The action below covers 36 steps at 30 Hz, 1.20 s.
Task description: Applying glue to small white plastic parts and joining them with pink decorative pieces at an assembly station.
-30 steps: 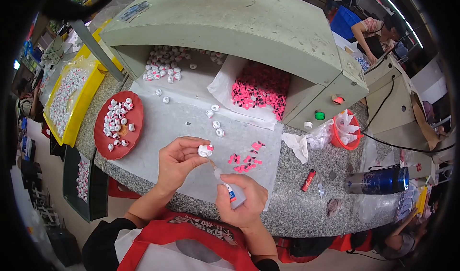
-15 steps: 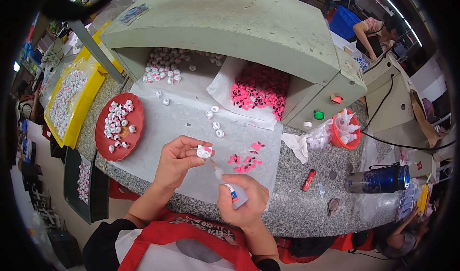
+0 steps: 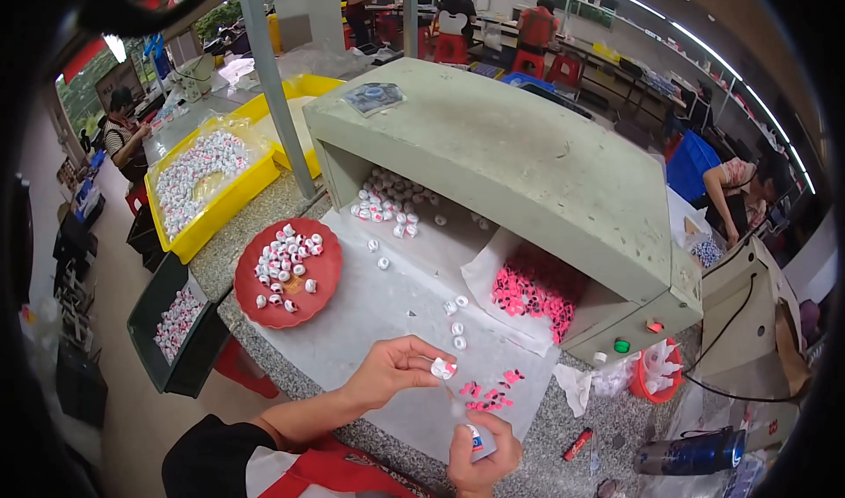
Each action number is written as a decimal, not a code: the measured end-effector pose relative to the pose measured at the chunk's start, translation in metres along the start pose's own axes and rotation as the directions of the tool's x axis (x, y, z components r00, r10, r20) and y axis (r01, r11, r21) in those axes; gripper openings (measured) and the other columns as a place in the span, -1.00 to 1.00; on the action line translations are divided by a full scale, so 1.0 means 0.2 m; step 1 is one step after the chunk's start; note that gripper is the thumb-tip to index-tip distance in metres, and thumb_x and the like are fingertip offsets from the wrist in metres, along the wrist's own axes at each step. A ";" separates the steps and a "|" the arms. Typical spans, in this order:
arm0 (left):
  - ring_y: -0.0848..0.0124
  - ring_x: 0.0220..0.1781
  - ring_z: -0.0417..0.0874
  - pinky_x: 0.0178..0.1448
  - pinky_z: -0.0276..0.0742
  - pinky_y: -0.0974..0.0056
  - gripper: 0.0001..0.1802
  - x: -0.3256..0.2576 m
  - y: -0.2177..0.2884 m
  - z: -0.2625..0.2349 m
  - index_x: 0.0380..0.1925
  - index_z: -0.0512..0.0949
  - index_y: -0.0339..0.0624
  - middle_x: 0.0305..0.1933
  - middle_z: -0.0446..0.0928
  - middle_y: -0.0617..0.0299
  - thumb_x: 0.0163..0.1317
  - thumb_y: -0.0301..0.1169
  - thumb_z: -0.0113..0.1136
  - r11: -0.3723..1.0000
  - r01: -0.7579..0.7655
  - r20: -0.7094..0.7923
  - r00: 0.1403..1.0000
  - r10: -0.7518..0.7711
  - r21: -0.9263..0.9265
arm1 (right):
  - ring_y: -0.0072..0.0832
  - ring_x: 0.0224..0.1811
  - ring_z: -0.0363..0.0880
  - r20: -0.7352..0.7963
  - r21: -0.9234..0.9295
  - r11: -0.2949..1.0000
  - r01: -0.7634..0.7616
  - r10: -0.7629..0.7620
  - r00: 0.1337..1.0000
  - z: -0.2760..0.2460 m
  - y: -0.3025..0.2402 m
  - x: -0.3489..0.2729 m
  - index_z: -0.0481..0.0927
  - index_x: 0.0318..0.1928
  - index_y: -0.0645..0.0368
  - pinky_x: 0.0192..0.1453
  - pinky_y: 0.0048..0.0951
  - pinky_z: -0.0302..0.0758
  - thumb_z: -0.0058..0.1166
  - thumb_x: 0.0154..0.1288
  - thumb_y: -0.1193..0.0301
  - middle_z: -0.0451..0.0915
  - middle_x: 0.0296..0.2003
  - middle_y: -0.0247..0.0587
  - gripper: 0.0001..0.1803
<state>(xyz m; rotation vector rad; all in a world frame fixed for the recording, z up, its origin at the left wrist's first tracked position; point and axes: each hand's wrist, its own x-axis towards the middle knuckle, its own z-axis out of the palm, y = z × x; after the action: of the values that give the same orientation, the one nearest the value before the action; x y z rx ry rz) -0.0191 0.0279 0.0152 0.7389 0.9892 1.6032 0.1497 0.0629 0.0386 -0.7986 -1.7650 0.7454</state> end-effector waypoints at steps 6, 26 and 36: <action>0.39 -0.07 0.54 -0.01 0.49 0.37 -0.70 -0.01 -0.04 -0.05 -0.17 0.40 -0.38 -0.10 0.50 0.05 0.02 -0.70 0.09 1.000 -0.021 -0.029 0.999 0.021 0.004 | -0.53 -0.67 0.42 0.034 0.489 0.723 -0.488 0.543 0.839 0.04 0.13 0.04 0.41 -0.20 0.37 -0.60 -0.61 0.42 -0.01 0.03 0.45 0.50 -0.50 -0.16 -0.70; 0.31 -0.15 0.56 0.02 0.49 0.19 -0.66 -0.01 -0.07 -0.12 -0.19 0.42 -0.36 -0.19 0.51 0.08 -0.05 -0.71 0.10 0.997 -0.028 -0.143 0.990 0.018 -0.072 | -0.55 -0.58 0.52 0.198 -0.407 0.856 -0.319 0.423 0.884 0.15 0.71 0.19 0.60 -0.44 0.22 -0.53 -0.52 0.43 0.17 -0.09 0.42 0.57 -0.58 -0.16 -0.84; 0.33 -0.17 0.57 0.02 0.49 0.21 -0.67 0.01 -0.11 -0.19 -0.19 0.42 -0.34 -0.19 0.52 0.09 -0.04 -0.70 0.11 0.998 -0.055 -0.217 0.975 0.044 -0.044 | -0.16 -0.33 0.55 0.392 -0.640 0.727 -0.250 0.588 0.707 0.09 0.63 0.18 0.61 -0.38 0.08 -0.21 -0.25 0.44 0.14 -0.09 0.29 0.58 -0.41 -0.06 -0.78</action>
<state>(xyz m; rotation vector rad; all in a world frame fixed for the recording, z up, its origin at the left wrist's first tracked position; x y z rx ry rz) -0.0423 0.0232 -0.0229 0.5673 1.0891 1.7726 0.1451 0.1647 -0.0463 -1.5644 -2.4353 0.8639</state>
